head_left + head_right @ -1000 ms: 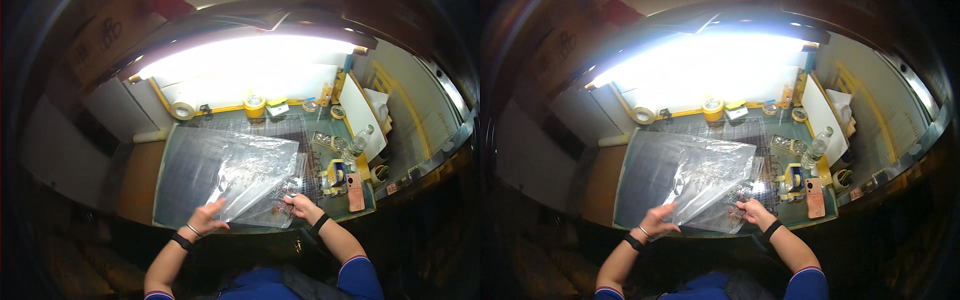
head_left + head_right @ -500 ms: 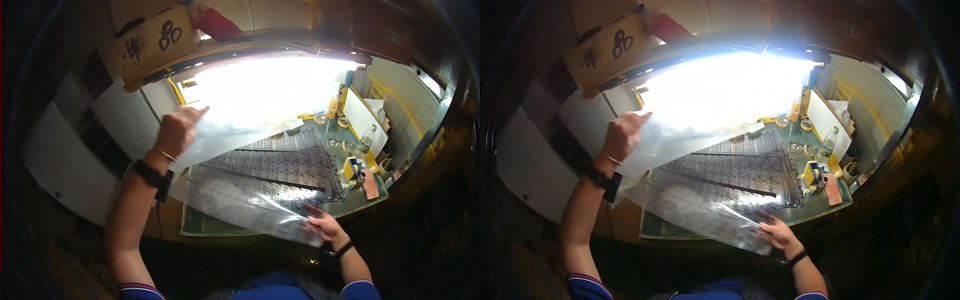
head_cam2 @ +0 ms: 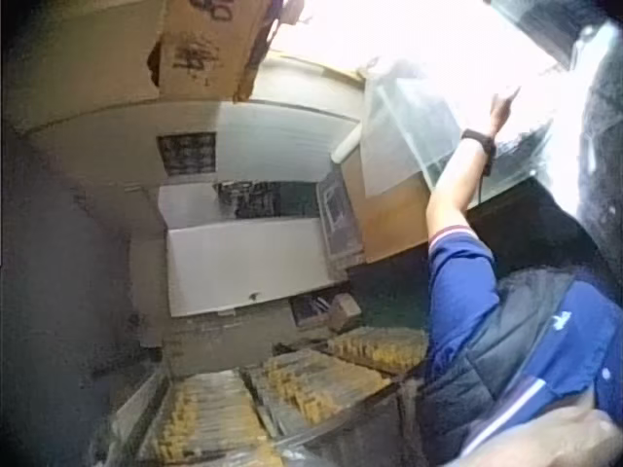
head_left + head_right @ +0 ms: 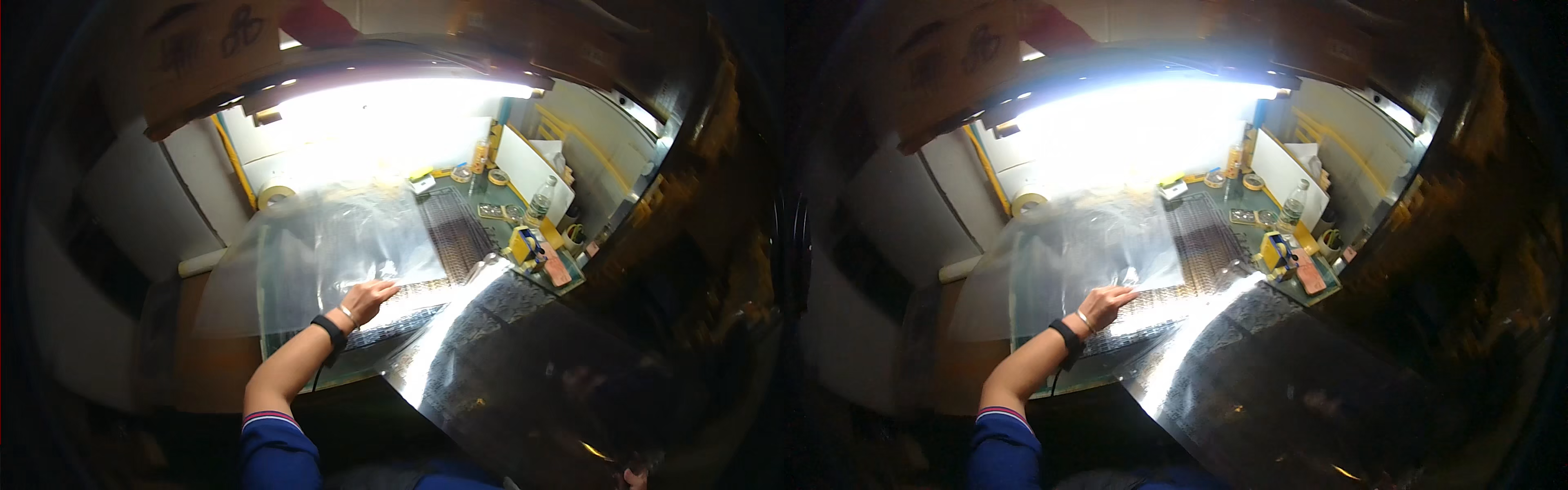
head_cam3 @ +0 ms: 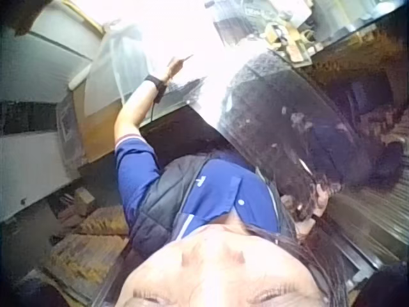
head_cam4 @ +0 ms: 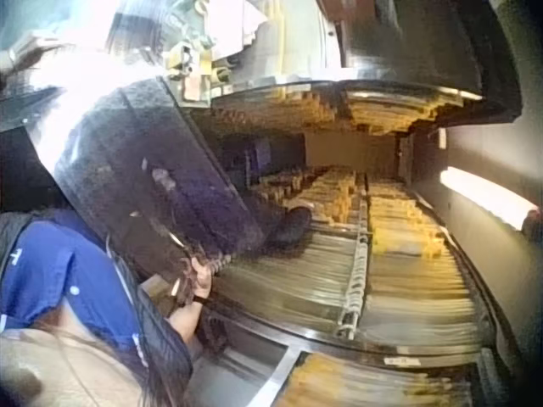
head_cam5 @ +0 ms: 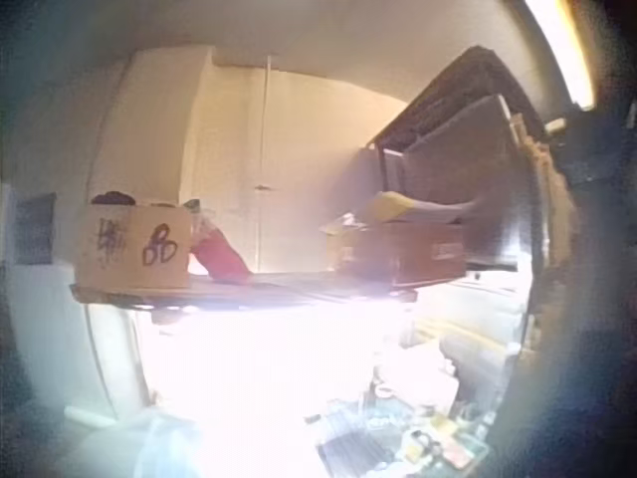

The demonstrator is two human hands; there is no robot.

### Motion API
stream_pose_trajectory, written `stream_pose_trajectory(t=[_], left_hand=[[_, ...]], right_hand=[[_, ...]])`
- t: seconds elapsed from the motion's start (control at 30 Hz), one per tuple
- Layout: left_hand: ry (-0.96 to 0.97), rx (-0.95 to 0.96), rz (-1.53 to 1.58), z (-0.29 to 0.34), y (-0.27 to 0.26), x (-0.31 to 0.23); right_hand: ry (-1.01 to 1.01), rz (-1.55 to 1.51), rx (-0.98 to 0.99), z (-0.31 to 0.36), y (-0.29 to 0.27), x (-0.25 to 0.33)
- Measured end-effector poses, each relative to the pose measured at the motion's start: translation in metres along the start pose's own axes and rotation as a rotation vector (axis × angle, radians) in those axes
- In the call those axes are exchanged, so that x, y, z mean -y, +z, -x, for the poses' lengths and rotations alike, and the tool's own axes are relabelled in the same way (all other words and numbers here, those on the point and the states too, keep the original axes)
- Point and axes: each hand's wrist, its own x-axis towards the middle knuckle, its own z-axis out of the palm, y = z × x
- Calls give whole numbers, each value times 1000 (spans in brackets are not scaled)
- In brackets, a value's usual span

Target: Packaging a large printed film sheet into a plastic bag and sealing it with yellow adhesive tape.

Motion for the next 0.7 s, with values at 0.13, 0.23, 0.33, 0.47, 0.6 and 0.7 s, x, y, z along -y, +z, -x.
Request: stream_pose_trajectory(t=[0.13, 0.23, 0.33, 0.47, 0.6, 0.7], left_hand=[[-163, 249, 104, 58, 70, 1], [-202, 214, 126, 78, 121, 8], [-279, 236, 229, 100, 136, 6], [-239, 322, 363, 72, 72, -66], [-525, 149, 1270, 57, -32, -135], [-753, -29, 1737, 69, -68, -154]], right_hand=[[-220, -131, -102, -28, -35, -29], [-348, -181, -161, -32, -65, -54], [-400, -184, -3, -54, -33, -15], [-372, -268, 239, -98, 20, 49], [-323, -318, 341, -128, 56, 81], [-294, -324, 395, -143, 81, 96]])
